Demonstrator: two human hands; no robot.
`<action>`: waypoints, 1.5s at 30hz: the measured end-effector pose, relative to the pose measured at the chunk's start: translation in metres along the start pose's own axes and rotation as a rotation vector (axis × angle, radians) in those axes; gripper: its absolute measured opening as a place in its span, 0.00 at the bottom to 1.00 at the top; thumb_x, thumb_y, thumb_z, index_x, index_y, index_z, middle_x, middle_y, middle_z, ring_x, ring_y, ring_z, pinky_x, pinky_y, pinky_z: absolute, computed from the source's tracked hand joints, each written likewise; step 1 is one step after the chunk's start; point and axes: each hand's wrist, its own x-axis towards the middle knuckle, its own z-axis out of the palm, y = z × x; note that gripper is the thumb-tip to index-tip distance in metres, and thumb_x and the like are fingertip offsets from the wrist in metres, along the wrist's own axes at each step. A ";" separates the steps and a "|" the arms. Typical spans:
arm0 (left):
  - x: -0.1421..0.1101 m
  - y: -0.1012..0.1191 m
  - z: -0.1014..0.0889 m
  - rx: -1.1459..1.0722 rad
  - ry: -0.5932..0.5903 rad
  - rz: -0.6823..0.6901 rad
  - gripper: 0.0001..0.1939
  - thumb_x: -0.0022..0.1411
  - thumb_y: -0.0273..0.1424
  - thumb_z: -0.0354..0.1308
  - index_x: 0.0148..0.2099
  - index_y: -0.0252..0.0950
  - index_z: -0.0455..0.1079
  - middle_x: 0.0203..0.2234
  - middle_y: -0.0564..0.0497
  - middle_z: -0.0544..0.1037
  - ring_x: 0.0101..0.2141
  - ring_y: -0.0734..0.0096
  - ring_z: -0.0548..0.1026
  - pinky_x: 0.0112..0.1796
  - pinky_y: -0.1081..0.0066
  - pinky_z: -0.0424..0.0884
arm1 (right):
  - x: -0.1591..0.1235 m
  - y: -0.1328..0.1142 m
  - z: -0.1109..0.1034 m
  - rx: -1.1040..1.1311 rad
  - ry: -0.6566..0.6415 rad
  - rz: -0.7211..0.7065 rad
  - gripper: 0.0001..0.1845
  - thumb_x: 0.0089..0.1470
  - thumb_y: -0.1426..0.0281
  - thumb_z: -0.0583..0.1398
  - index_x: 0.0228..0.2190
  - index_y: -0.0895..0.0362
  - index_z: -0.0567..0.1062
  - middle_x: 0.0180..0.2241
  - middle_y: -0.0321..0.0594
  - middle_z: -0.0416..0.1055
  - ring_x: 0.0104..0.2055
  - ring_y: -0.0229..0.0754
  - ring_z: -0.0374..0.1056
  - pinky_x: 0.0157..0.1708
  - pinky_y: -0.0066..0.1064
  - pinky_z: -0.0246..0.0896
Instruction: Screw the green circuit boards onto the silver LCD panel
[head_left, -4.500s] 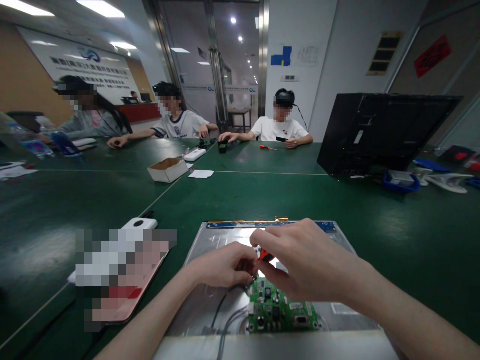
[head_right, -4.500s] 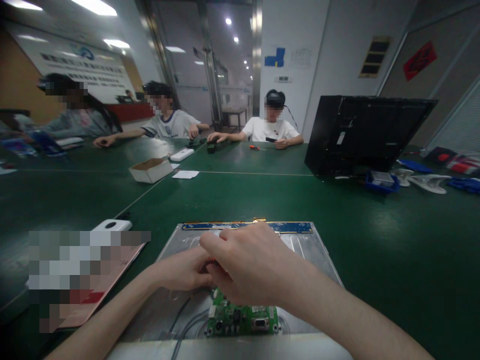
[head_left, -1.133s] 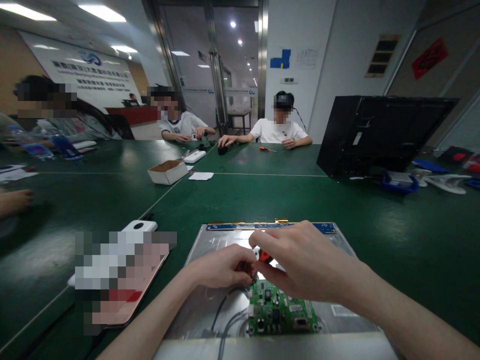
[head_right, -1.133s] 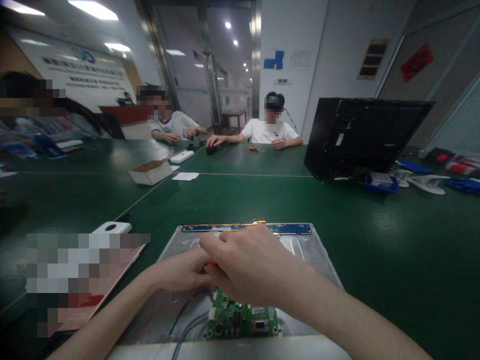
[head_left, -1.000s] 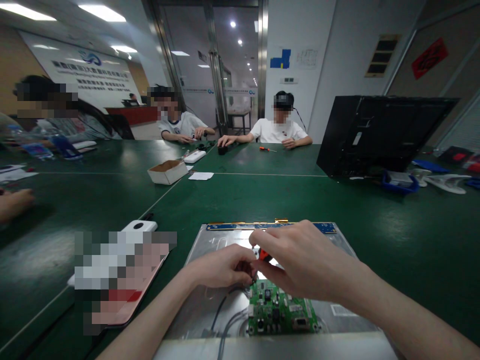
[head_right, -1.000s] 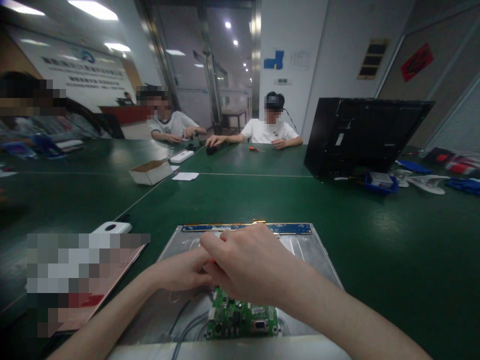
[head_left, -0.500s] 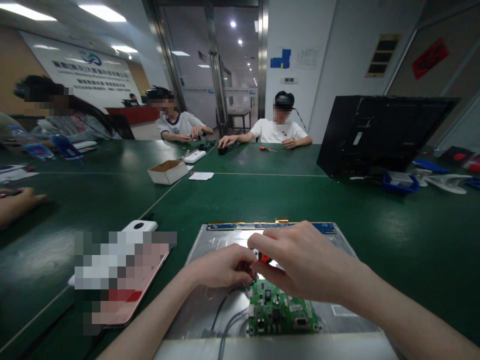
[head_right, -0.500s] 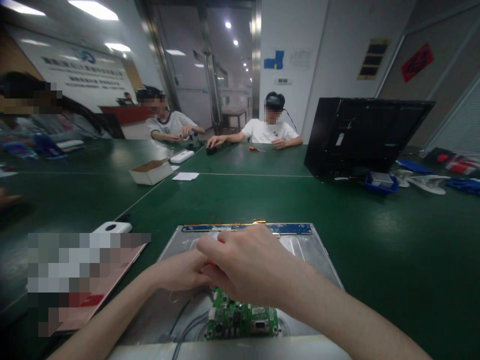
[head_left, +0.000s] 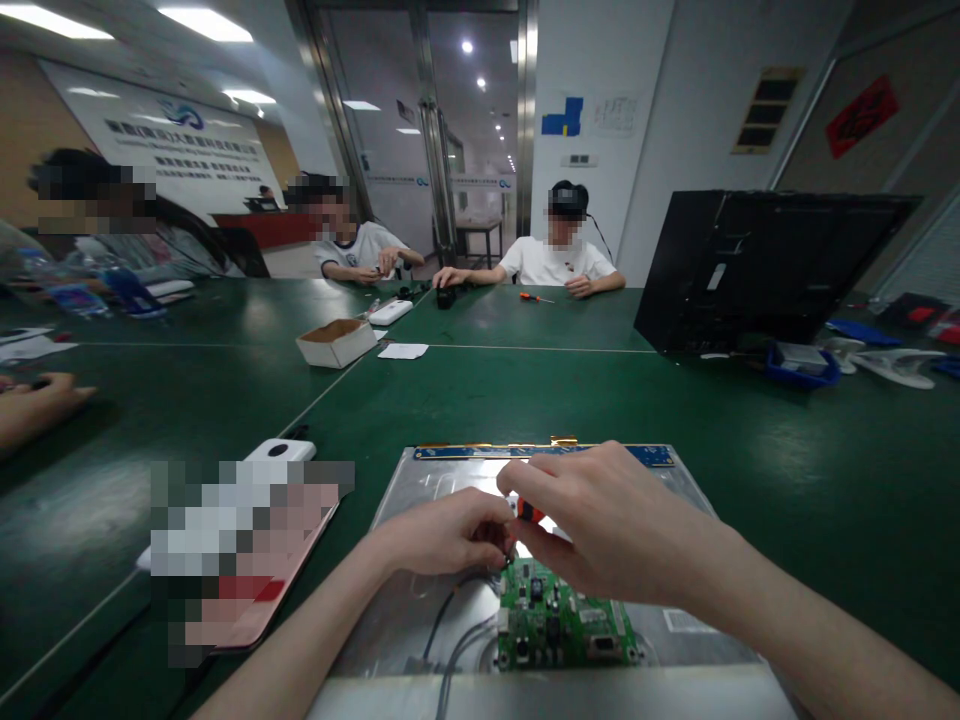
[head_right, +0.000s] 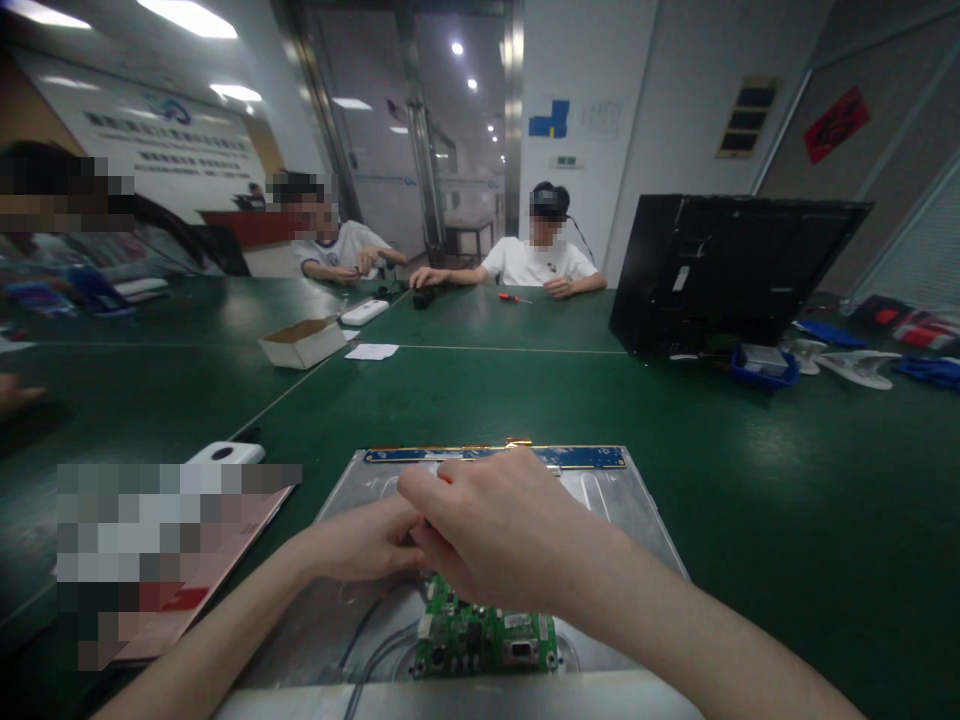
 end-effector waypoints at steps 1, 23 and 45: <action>0.000 0.000 0.000 0.002 0.003 -0.001 0.09 0.58 0.25 0.59 0.43 0.37 0.74 0.35 0.50 0.78 0.38 0.61 0.74 0.37 0.69 0.69 | 0.000 0.000 0.000 0.000 0.001 -0.001 0.03 0.59 0.70 0.56 0.36 0.56 0.68 0.31 0.36 0.74 0.24 0.36 0.61 0.22 0.31 0.37; 0.000 0.001 -0.002 -0.017 -0.005 0.012 0.10 0.58 0.27 0.59 0.43 0.37 0.75 0.36 0.51 0.79 0.38 0.61 0.74 0.36 0.70 0.70 | 0.000 0.000 0.005 -0.024 -0.001 0.006 0.07 0.62 0.65 0.57 0.38 0.56 0.68 0.30 0.37 0.75 0.24 0.37 0.64 0.22 0.31 0.38; 0.001 -0.002 0.001 -0.043 -0.002 0.008 0.07 0.62 0.30 0.59 0.43 0.36 0.73 0.35 0.50 0.78 0.39 0.61 0.75 0.39 0.68 0.71 | -0.002 0.000 0.000 0.035 0.020 -0.030 0.05 0.57 0.73 0.55 0.38 0.56 0.67 0.34 0.37 0.74 0.27 0.37 0.63 0.23 0.31 0.39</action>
